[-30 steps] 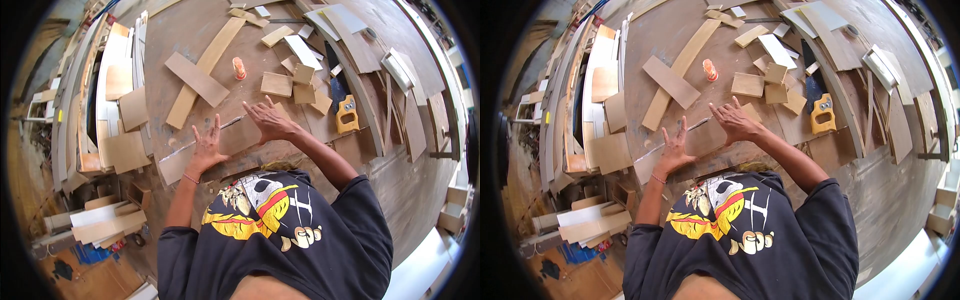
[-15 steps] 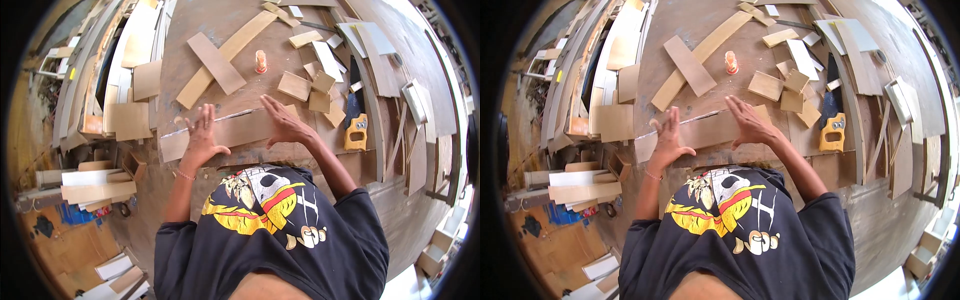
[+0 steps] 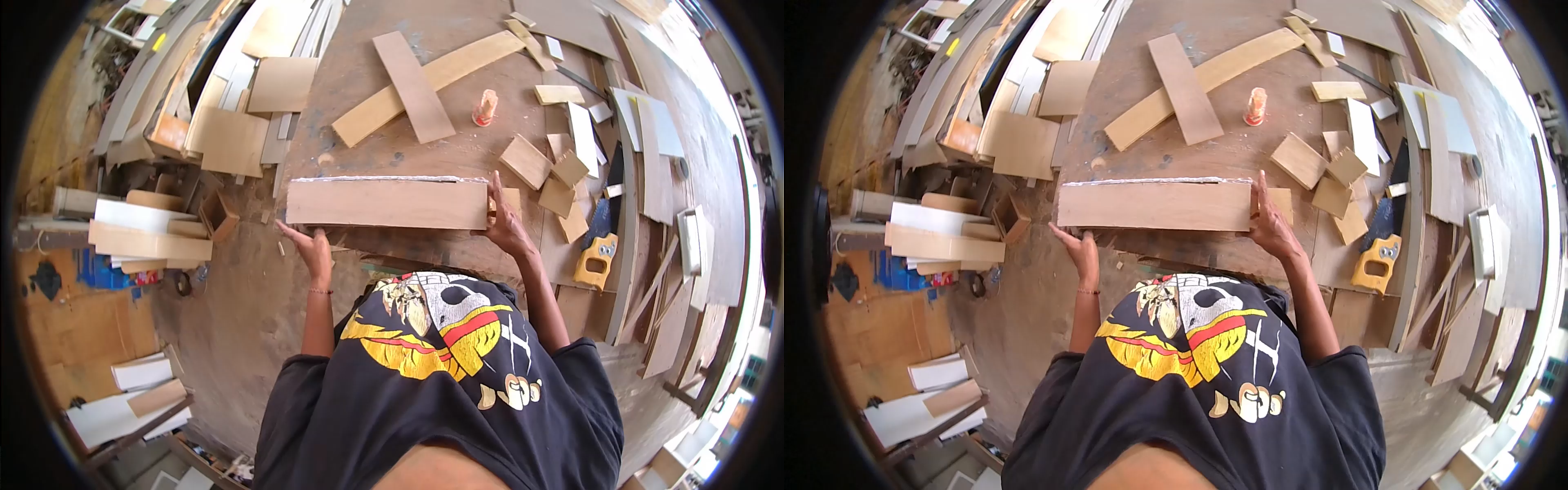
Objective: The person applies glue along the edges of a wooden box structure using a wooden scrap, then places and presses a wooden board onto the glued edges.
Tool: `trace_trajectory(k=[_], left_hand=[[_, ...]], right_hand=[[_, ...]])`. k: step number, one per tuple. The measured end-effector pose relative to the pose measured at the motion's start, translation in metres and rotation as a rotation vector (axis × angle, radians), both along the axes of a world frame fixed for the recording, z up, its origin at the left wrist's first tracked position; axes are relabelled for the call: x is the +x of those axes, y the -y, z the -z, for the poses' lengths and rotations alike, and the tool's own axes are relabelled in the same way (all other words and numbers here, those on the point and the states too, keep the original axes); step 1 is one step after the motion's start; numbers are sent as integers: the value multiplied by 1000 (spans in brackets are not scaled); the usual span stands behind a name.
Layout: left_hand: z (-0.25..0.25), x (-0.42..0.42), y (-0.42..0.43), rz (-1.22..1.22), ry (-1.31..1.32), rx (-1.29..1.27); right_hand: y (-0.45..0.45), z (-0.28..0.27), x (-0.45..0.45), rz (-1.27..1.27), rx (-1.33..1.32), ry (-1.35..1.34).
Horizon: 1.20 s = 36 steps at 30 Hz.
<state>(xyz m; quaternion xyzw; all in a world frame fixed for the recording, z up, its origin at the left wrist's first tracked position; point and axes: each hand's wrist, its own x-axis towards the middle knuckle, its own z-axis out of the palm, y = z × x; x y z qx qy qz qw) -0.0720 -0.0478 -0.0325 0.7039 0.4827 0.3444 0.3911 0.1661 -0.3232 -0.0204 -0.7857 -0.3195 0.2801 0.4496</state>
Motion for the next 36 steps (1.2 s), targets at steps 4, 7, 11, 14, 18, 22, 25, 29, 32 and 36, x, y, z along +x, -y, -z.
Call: trace_trajectory(k=[4,7,11,14,18,22,25,29,32,36], left_hand=[[19,-6,-18,36,181,-63],[30,-11,-23,70,161,28],[8,-9,-36,-2,228,-60],[5,-8,-41,-2,258,-59],[-27,-11,-57,27,289,-94],[-40,-12,-63,7,232,-112],[-51,-15,-85,57,189,-111],[-59,-9,-96,77,-3,-149],[-65,-24,-127,85,-157,-21],[-72,-19,-141,114,-323,412]], right_hand=[[-1,8,7,-38,17,-13],[-1,0,9,-45,27,-23],[-10,-7,10,-41,54,-82],[-10,-11,23,-85,41,-59],[-20,-26,37,-121,97,-349],[-16,-24,48,-74,50,-448],[-34,-29,43,-15,-4,-565],[-40,-27,38,126,-6,-496],[-78,-43,16,275,-169,-9],[-106,-73,7,350,-72,311]])
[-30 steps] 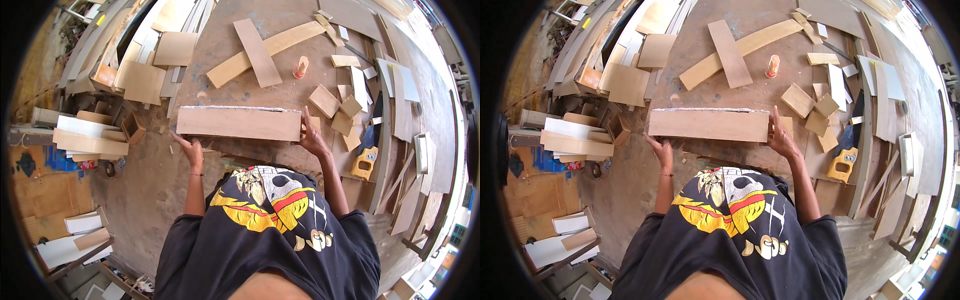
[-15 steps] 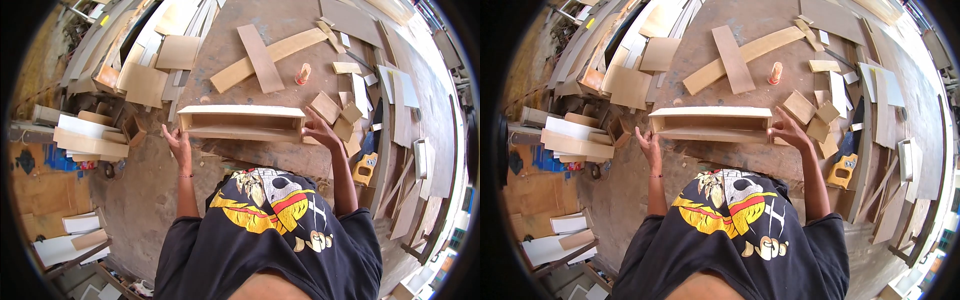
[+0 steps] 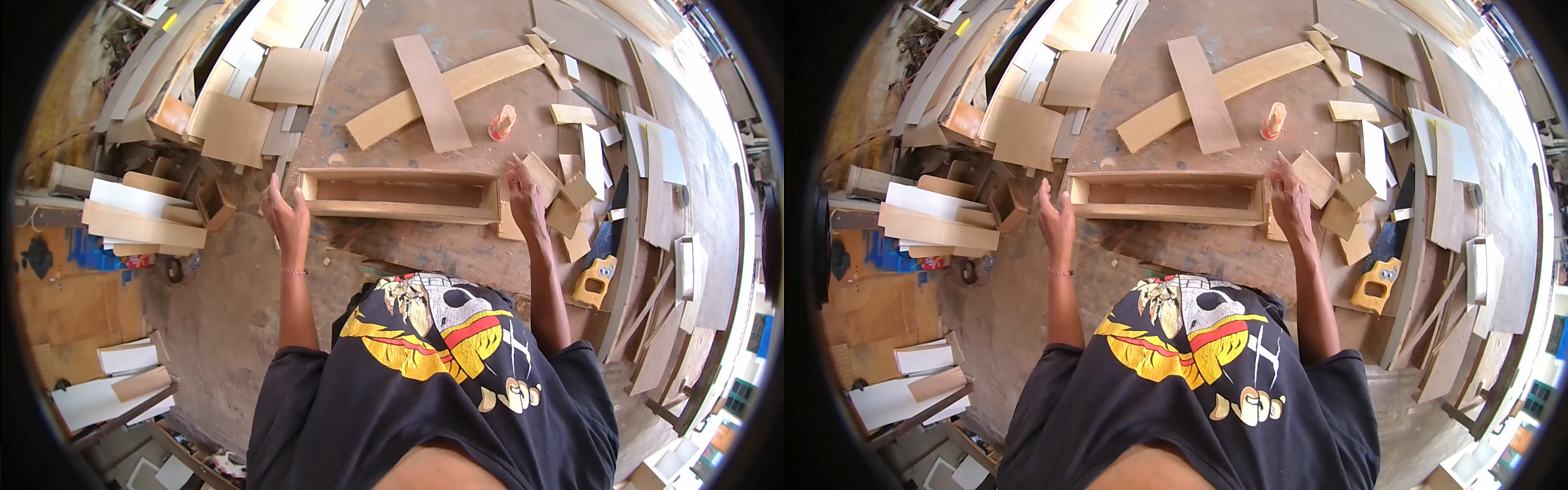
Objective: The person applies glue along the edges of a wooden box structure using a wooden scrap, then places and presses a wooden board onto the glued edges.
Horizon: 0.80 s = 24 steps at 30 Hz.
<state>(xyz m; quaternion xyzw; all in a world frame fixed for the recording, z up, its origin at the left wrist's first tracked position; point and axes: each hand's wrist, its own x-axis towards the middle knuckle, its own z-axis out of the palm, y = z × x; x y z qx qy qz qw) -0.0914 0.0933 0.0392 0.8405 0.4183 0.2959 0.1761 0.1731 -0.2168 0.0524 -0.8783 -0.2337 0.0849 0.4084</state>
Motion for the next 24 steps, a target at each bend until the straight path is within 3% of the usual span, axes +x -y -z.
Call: trace_trajectory(k=[4,12,15,24], left_hand=[[4,13,-16,22,77,-116],[18,21,-40,84,275,-422],[11,27,-38,73,221,-496],[17,18,-54,50,217,-396]], right_hand=[[-10,19,7,55,144,-176],[-22,27,-10,130,278,-229],[-21,25,-9,171,260,-226],[-36,11,-18,159,224,-284]])
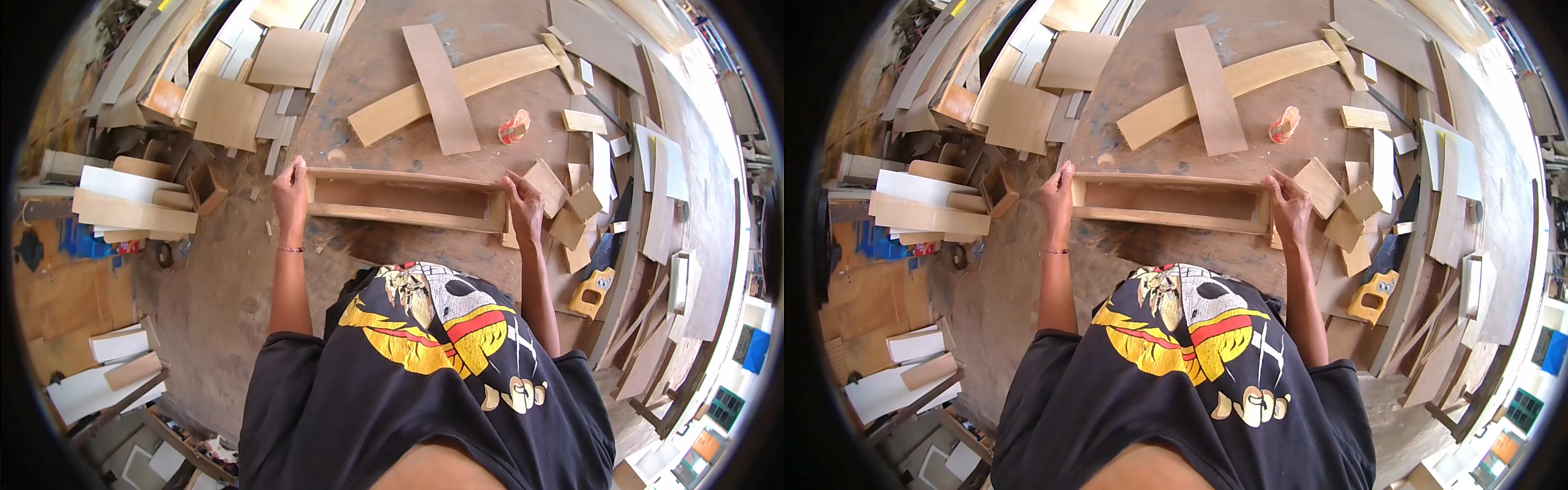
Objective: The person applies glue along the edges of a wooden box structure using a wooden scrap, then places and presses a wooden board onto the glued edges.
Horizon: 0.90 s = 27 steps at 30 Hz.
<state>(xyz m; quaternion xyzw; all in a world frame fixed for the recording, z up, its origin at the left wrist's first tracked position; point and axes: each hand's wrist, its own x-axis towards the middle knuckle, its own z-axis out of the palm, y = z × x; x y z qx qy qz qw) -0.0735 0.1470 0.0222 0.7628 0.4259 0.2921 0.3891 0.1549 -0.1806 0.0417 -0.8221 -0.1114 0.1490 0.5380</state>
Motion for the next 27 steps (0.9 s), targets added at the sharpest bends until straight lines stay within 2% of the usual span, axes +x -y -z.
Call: trace_trajectory(k=[7,10,14,15,17,18,20,22,27], left_hand=[[3,-5,-5,-5,-6,6],[-3,-6,-5,10,21,-107],[-3,-15,-20,46,-22,-212],[-12,-12,-17,45,-26,-215],[-33,-3,-10,54,-310,45],[-38,3,-4,51,-314,41],[-41,19,13,172,-526,487],[-33,32,29,249,-513,530],[-29,42,55,401,-568,579]], right_hand=[[0,8,-2,-5,7,22],[-2,5,-5,29,71,-24],[-10,-8,-16,30,-112,87],[-15,-19,-22,37,-189,189],[-23,-26,-31,33,-270,286],[-26,-26,-33,-1,-302,353],[-33,-25,-39,-36,-338,426],[-40,-21,-46,-175,-584,751],[-47,-22,-48,-300,-729,704]])
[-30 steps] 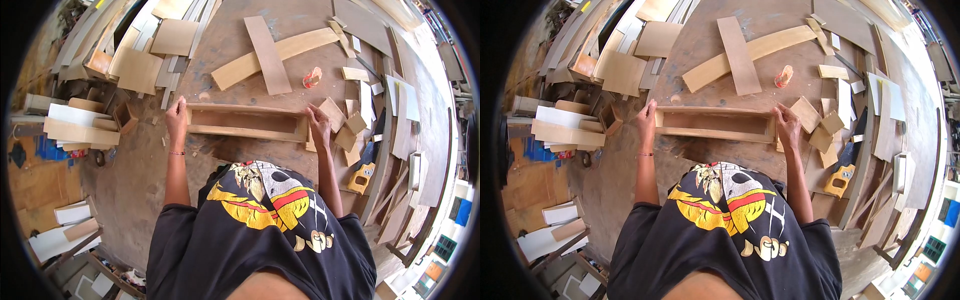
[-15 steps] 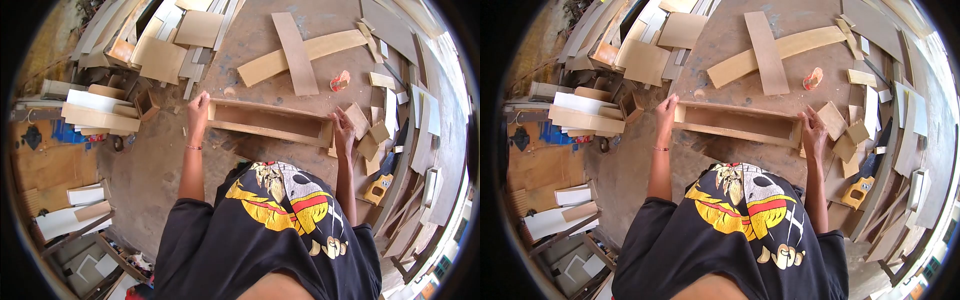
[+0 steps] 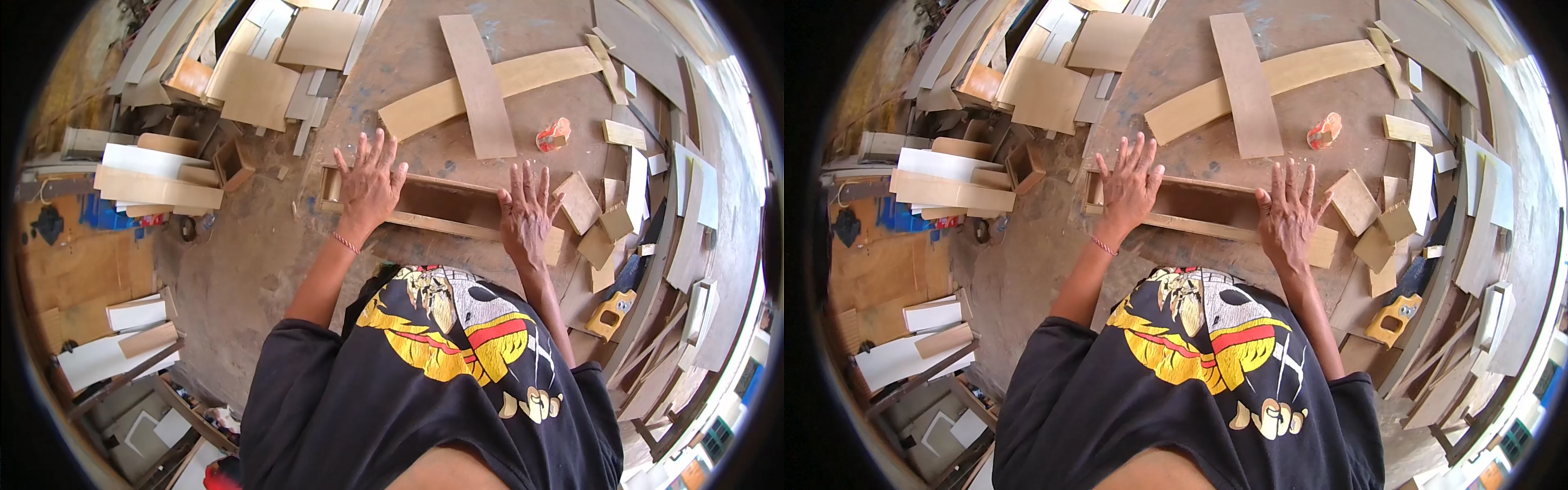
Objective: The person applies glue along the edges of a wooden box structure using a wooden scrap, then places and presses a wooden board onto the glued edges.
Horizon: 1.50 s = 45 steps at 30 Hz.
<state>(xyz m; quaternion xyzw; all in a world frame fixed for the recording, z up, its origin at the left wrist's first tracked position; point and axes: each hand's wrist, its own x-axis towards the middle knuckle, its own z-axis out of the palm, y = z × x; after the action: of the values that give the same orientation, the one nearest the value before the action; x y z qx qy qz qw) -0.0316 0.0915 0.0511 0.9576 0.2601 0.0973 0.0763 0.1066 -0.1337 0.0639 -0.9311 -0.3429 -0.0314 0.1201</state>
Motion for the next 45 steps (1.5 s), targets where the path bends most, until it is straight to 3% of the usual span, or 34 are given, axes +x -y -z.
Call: trace_trajectory(k=[19,24,26,28,31,35,37,45], left_hand=[[-5,-3,1,29,-51,4],[-17,9,-1,-11,-207,-37],[-21,19,-2,15,-201,0],[-22,28,-1,49,-125,-72],[-11,40,4,22,-171,-51],[-7,40,8,39,-163,20],[-8,39,9,44,-164,29],[-4,39,7,65,-100,1]], right_hand=[[-4,-10,-6,22,-38,-50],[-8,-24,6,31,-115,-250],[-12,-23,11,3,-42,-86],[-19,-29,15,-35,111,-303],[-33,-29,14,-40,140,-339],[-41,-18,12,-60,198,-199],[-42,-18,10,-49,38,-138],[-44,-14,10,-52,-32,-123]])
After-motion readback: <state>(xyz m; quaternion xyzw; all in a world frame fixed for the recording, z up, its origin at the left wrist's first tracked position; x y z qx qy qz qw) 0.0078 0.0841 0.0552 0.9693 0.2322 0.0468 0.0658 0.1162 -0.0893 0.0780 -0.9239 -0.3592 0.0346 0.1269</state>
